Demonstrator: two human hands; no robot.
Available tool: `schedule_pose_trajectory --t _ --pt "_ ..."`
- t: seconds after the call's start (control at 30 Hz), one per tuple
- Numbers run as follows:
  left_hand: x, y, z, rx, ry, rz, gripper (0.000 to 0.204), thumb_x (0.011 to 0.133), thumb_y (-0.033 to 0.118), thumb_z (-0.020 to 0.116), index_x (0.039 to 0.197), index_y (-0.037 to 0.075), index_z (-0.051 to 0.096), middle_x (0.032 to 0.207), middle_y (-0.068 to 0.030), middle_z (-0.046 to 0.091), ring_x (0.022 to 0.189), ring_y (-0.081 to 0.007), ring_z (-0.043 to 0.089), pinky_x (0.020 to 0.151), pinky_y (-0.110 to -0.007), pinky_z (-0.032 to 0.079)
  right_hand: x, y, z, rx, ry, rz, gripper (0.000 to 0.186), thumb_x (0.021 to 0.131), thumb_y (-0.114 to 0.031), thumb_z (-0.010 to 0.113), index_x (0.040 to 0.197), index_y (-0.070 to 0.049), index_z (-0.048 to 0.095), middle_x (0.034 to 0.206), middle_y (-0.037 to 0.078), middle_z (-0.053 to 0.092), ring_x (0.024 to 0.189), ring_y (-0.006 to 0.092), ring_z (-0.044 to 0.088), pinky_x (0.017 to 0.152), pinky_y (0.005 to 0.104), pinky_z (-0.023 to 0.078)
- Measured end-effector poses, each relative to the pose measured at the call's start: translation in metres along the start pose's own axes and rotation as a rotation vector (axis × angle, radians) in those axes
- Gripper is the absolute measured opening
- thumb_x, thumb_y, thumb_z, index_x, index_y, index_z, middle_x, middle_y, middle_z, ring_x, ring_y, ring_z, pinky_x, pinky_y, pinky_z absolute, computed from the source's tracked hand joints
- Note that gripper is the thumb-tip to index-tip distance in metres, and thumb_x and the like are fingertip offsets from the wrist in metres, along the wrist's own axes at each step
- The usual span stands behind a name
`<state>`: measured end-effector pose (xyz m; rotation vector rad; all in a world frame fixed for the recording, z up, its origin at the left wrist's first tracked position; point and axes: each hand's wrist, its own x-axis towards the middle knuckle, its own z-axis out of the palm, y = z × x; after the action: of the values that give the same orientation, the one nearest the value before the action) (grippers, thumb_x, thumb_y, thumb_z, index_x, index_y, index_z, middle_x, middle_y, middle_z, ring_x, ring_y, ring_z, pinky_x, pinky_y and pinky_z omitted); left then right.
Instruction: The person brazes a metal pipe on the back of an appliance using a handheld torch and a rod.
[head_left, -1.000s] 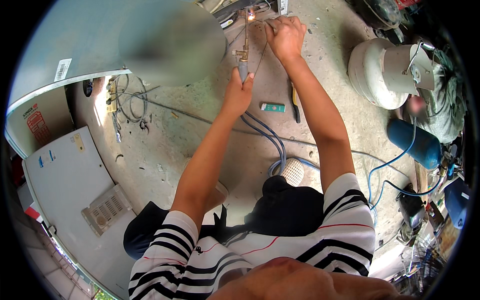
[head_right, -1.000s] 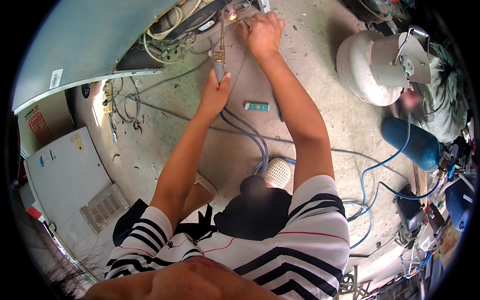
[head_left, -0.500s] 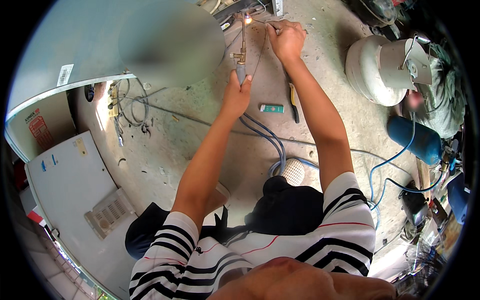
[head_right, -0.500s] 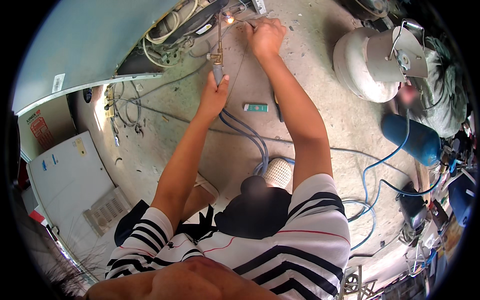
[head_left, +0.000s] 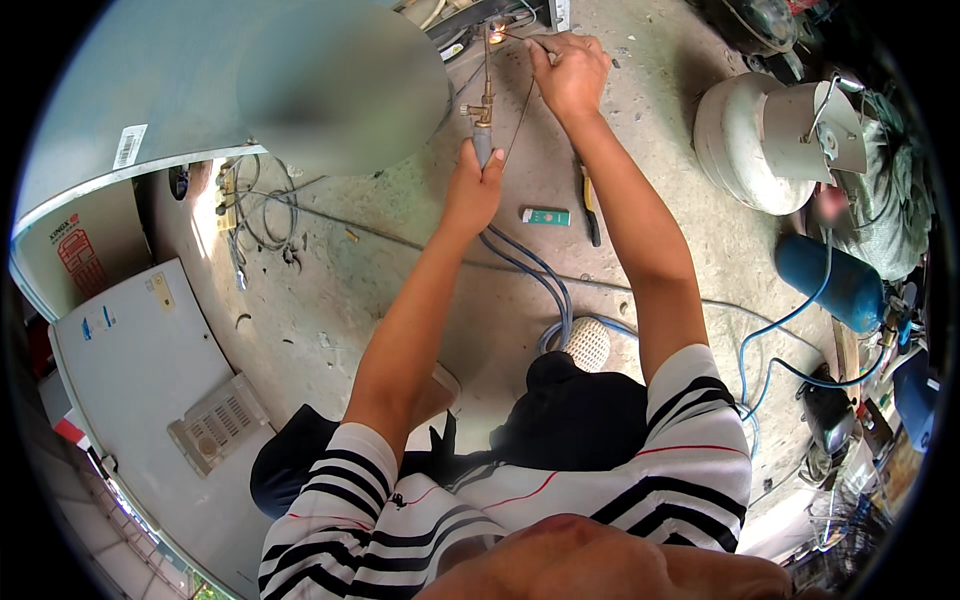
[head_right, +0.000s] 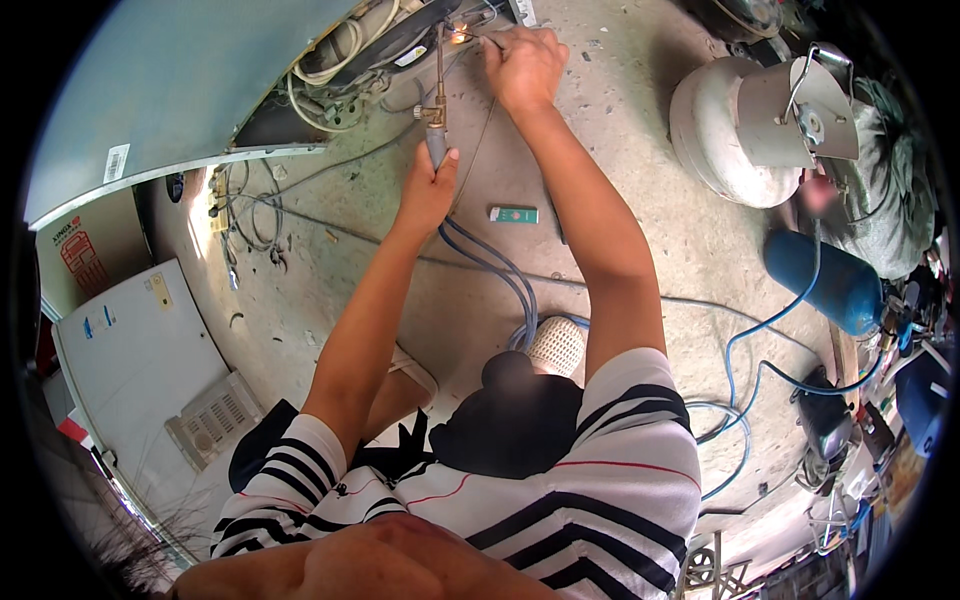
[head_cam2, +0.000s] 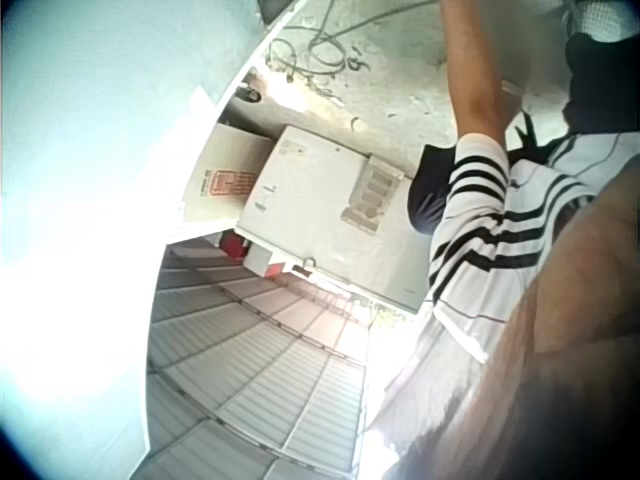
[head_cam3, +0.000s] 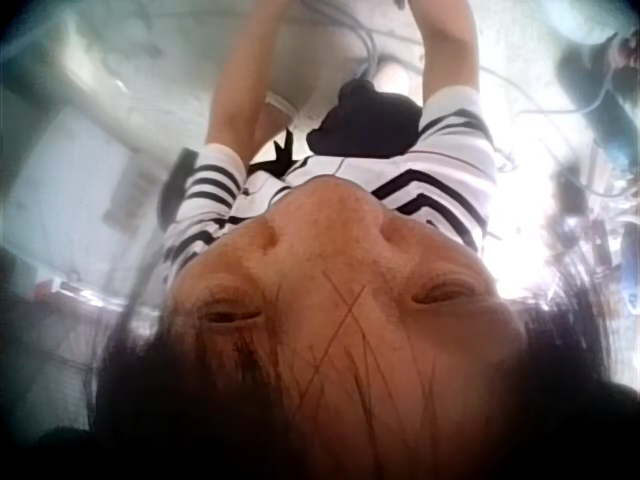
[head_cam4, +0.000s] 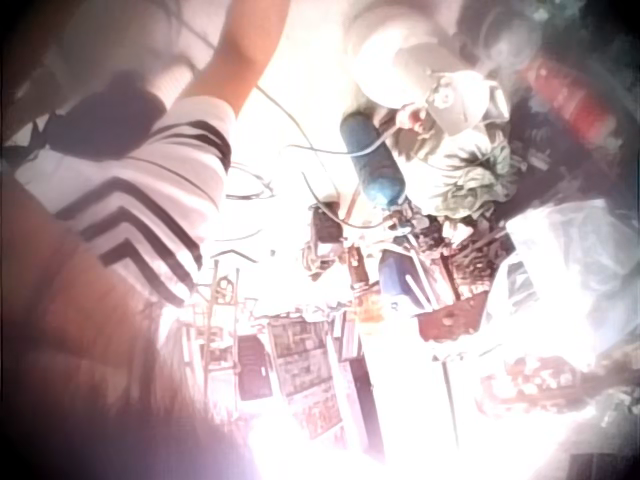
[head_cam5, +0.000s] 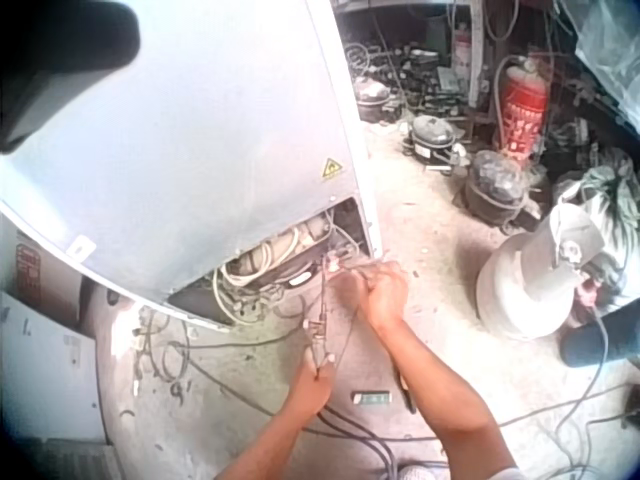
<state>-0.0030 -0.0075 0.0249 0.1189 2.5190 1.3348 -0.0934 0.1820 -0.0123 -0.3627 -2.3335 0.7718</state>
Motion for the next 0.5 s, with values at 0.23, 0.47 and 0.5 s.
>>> schedule_pose_trajectory --t 0.23,0.47,0.5 --pt "0.0 -0.005 0.002 0.075 0.017 0.033 0.03 0.098 0.034 0.055 0.1 0.004 0.048 0.077 -0.0148 0.058 0.071 -0.0303 0.056 0.069 -0.043 0.045 -0.011 0.009 -0.021 0.349 0.051 0.425 0.018 0.085 -0.028 0.071 0.089 -0.011 0.077 0.088 0.002 0.071 0.086 0.0191 0.059 0.083 0.0339 0.044" --pt "-0.003 -0.008 0.004 0.054 0.0 0.049 0.03 0.098 0.032 0.054 0.103 0.003 0.046 0.086 -0.0215 0.062 0.08 -0.0404 0.06 0.072 -0.046 0.046 -0.02 0.012 -0.063 0.809 -0.002 0.812 0.024 0.092 -0.023 0.069 0.1 -0.001 0.074 0.087 0.003 0.069 0.082 0.0098 0.056 0.08 0.0251 0.044" --pt "-0.002 -0.008 0.005 0.039 -0.006 0.052 0.03 0.098 0.031 0.054 0.104 0.003 0.045 0.089 -0.0239 0.063 0.084 -0.0444 0.061 0.074 -0.048 0.046 -0.021 0.011 -0.069 0.811 -0.002 0.812 0.024 0.092 -0.023 0.069 0.1 -0.001 0.074 0.087 0.003 0.068 0.082 0.0096 0.055 0.079 0.0249 0.044"
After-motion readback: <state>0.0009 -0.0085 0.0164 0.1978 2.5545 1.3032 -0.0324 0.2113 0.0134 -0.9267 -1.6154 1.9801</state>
